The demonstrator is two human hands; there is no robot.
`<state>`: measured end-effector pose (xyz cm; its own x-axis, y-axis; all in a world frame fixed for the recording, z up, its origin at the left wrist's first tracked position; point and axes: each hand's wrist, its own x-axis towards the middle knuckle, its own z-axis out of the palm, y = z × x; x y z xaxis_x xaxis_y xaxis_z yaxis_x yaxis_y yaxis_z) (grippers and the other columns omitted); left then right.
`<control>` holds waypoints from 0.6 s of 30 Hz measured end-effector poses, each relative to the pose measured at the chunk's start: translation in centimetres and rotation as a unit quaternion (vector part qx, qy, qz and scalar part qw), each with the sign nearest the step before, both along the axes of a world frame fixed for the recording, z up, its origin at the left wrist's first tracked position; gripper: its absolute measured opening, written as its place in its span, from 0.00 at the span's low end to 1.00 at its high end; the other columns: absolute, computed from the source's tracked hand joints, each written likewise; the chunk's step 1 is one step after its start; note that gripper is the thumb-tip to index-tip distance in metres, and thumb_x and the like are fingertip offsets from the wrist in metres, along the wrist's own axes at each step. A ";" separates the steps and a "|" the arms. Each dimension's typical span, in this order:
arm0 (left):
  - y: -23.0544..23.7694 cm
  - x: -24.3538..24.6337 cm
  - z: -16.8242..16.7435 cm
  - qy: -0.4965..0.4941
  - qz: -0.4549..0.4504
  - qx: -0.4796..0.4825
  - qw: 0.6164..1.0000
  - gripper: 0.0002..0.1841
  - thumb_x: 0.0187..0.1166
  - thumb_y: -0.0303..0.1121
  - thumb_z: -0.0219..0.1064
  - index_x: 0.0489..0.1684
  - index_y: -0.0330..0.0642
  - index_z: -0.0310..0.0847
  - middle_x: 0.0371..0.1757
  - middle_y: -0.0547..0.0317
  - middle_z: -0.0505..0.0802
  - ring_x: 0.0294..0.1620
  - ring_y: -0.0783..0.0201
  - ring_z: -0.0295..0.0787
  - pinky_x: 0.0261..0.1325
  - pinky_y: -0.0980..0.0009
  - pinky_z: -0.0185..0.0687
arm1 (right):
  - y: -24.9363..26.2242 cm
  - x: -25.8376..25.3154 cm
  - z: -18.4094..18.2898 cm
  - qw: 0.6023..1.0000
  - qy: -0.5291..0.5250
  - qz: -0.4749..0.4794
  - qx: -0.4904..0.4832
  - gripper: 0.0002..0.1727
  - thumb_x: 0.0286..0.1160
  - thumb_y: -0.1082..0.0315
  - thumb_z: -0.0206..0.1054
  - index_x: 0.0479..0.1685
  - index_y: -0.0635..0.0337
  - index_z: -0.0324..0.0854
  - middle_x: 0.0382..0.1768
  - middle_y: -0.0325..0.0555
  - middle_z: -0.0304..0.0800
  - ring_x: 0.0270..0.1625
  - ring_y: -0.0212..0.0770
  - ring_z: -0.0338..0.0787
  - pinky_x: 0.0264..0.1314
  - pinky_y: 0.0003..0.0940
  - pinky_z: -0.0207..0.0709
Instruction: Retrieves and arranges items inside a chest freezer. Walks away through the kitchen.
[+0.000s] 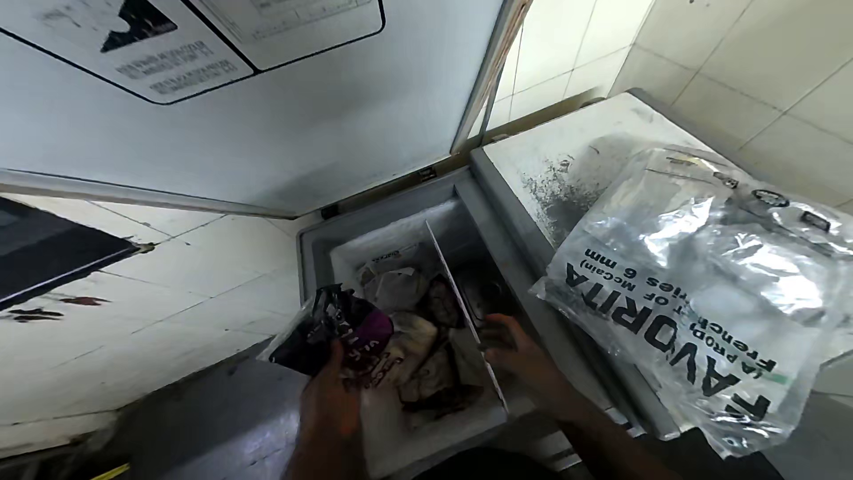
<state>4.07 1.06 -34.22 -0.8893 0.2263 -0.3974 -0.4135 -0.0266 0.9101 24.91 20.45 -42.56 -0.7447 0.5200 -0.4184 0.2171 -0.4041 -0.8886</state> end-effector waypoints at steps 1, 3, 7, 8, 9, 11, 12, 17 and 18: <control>-0.4 -0.6 -0.4 0.013 0.009 -0.009 1.000 0.16 0.94 0.38 0.49 0.65 0.36 0.74 0.46 0.58 0.90 0.45 0.69 0.90 0.51 0.67 0.89 | 0.4 0.3 0.0 1.000 -0.012 0.001 0.006 0.39 0.70 0.67 0.74 0.85 0.55 0.63 0.67 0.52 0.86 0.62 0.46 0.91 0.63 0.43 0.87; -1.1 -1.7 -1.5 0.031 0.031 -0.021 0.999 0.17 0.93 0.38 0.50 0.67 0.35 0.72 0.50 0.57 0.89 0.48 0.69 0.89 0.54 0.66 0.88 | 0.7 0.9 0.0 1.000 -0.021 0.001 0.006 0.38 0.71 0.67 0.74 0.84 0.56 0.64 0.67 0.53 0.86 0.62 0.47 0.92 0.63 0.44 0.88; -1.6 -2.0 -3.4 0.006 0.042 -0.029 0.999 0.19 0.94 0.40 0.48 0.70 0.35 0.71 0.52 0.55 0.89 0.50 0.67 0.89 0.54 0.64 0.89 | 0.0 1.3 0.2 0.999 -0.036 0.022 -0.002 0.34 0.73 0.66 0.70 0.82 0.59 0.66 0.66 0.53 0.85 0.61 0.45 0.91 0.63 0.43 0.87; -1.4 -1.5 -3.8 -0.002 0.035 -0.032 0.999 0.19 0.94 0.39 0.49 0.72 0.35 0.70 0.54 0.53 0.89 0.51 0.65 0.89 0.55 0.63 0.89 | -0.4 1.3 0.1 0.999 -0.043 0.033 -0.005 0.34 0.74 0.65 0.69 0.82 0.59 0.66 0.67 0.53 0.85 0.61 0.45 0.91 0.64 0.43 0.87; -1.2 -1.1 -4.3 -0.009 0.025 -0.036 0.999 0.20 0.94 0.38 0.50 0.76 0.34 0.67 0.58 0.50 0.88 0.54 0.64 0.89 0.58 0.62 0.88 | -0.8 1.3 0.0 0.998 -0.048 0.046 -0.007 0.35 0.74 0.64 0.68 0.83 0.60 0.65 0.68 0.53 0.84 0.62 0.45 0.90 0.64 0.43 0.86; -0.4 0.0 -5.2 -0.021 0.008 -0.057 0.998 0.21 0.93 0.37 0.52 0.78 0.34 0.65 0.62 0.47 0.87 0.58 0.61 0.89 0.61 0.60 0.88 | -1.4 1.4 -0.2 0.996 -0.062 0.068 -0.009 0.34 0.75 0.65 0.67 0.83 0.61 0.64 0.68 0.54 0.83 0.63 0.45 0.89 0.65 0.43 0.85; 0.0 0.5 -5.6 -0.032 0.003 -0.071 0.997 0.22 0.92 0.36 0.53 0.80 0.34 0.64 0.65 0.45 0.86 0.60 0.59 0.88 0.63 0.59 0.87 | -1.6 1.4 -0.3 0.994 -0.068 0.080 -0.005 0.34 0.75 0.65 0.66 0.84 0.60 0.64 0.68 0.54 0.83 0.63 0.45 0.89 0.65 0.44 0.85; 1.5 1.4 -8.0 -0.067 -0.004 -0.122 0.990 0.26 0.92 0.38 0.55 0.85 0.36 0.59 0.73 0.41 0.81 0.68 0.55 0.83 0.69 0.55 0.81 | -1.9 2.3 -1.3 0.991 -0.081 0.106 0.016 0.34 0.75 0.63 0.67 0.83 0.62 0.65 0.68 0.56 0.83 0.64 0.47 0.89 0.67 0.45 0.84; 1.7 1.4 -8.2 -0.076 -0.001 -0.133 0.988 0.26 0.92 0.38 0.55 0.85 0.35 0.59 0.75 0.40 0.80 0.71 0.54 0.81 0.73 0.53 0.78 | -1.8 2.5 -1.5 0.991 -0.084 0.107 0.019 0.34 0.75 0.63 0.67 0.83 0.62 0.65 0.68 0.56 0.83 0.64 0.48 0.89 0.67 0.46 0.84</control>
